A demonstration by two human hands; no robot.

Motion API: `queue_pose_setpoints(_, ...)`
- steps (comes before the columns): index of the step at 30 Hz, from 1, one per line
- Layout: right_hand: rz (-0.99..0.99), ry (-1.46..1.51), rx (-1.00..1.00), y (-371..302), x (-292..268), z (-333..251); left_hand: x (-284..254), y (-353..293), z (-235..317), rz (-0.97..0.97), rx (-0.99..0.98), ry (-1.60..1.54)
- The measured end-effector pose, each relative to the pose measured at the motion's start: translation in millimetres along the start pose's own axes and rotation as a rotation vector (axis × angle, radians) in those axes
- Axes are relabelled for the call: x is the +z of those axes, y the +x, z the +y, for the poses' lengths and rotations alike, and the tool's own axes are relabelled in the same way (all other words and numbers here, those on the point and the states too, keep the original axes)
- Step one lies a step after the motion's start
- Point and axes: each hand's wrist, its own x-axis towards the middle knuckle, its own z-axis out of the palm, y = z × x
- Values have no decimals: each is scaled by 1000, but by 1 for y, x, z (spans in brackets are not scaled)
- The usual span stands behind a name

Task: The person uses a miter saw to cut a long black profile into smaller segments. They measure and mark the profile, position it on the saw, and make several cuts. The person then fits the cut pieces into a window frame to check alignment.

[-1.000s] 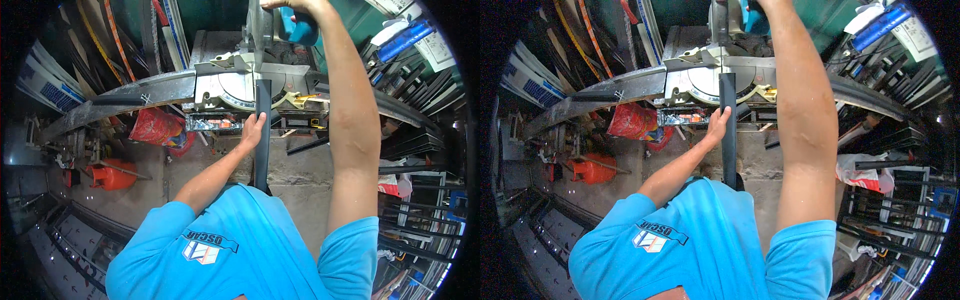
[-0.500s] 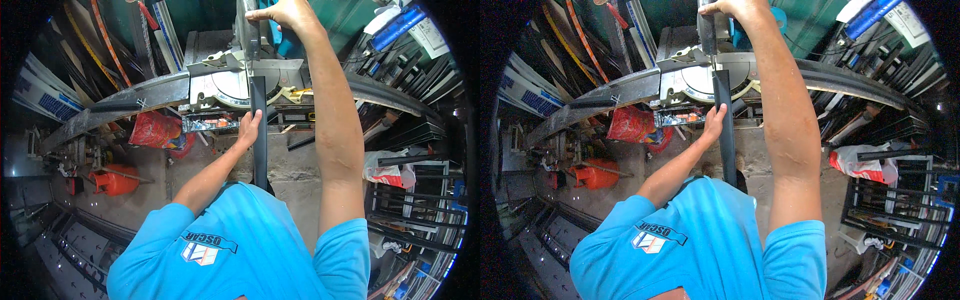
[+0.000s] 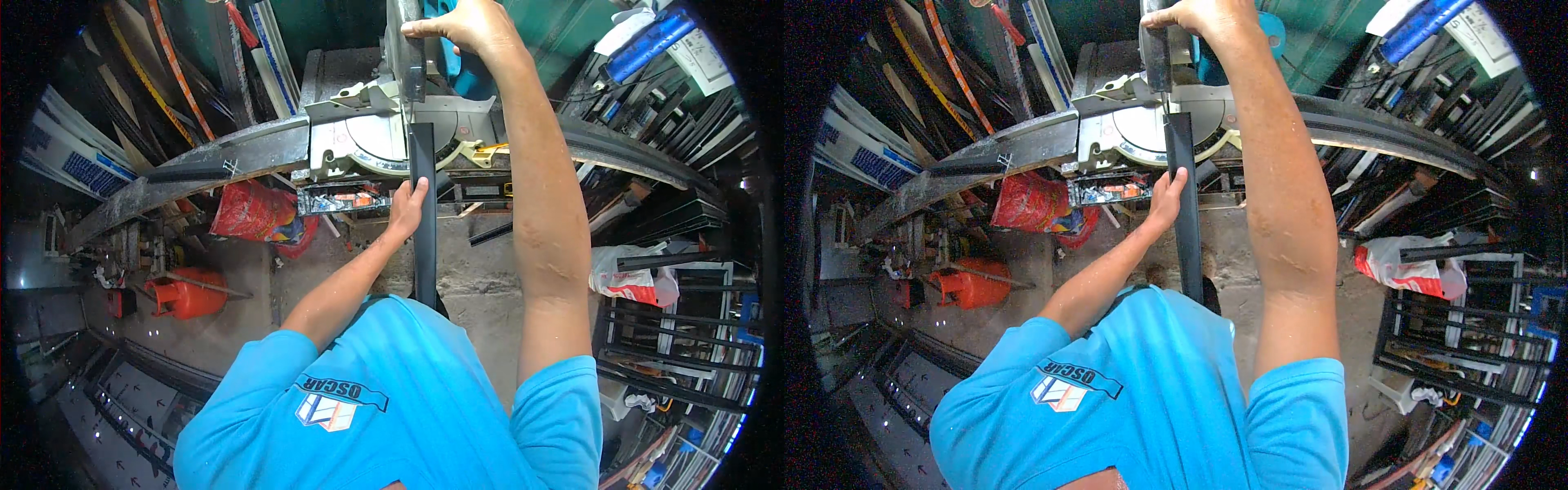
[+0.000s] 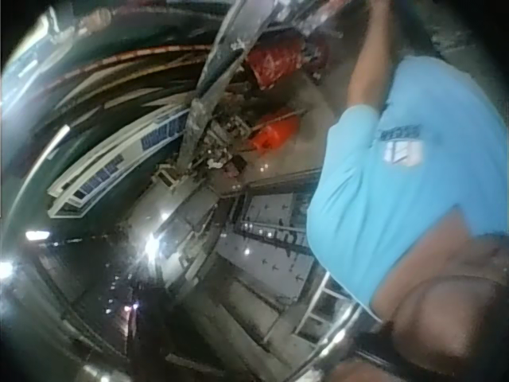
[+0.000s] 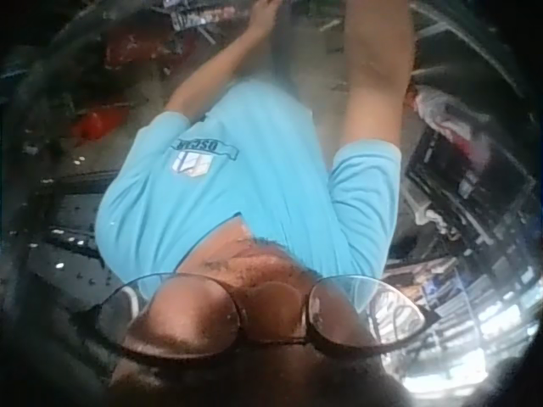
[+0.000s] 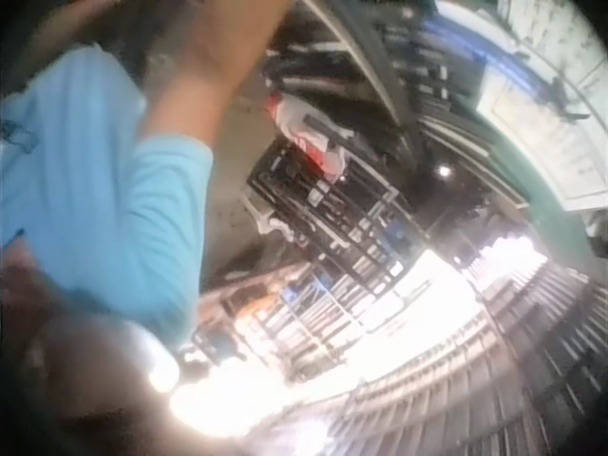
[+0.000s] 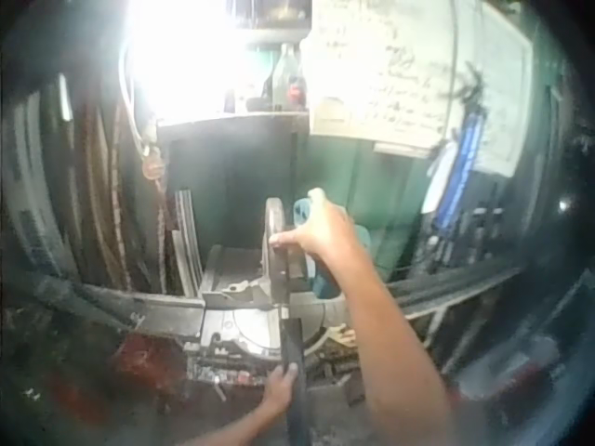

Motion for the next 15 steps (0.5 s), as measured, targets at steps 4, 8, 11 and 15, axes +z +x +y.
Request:
queue_pose_setpoints(4,5,19,-7,-1,2,0,-1,1,-2,7,20,-17)
queue_pose_setpoints(8,12,2,-5,-1,2,7,1,-8,22,-9,13,-20)
queue_pose_setpoints(11,7,2,-7,-1,2,4,-2,-6,18,-19,-21,5)
queue_pose_setpoints(15,14,12,-19,-6,5,3,-3,-5,13,-15,-28,-6)
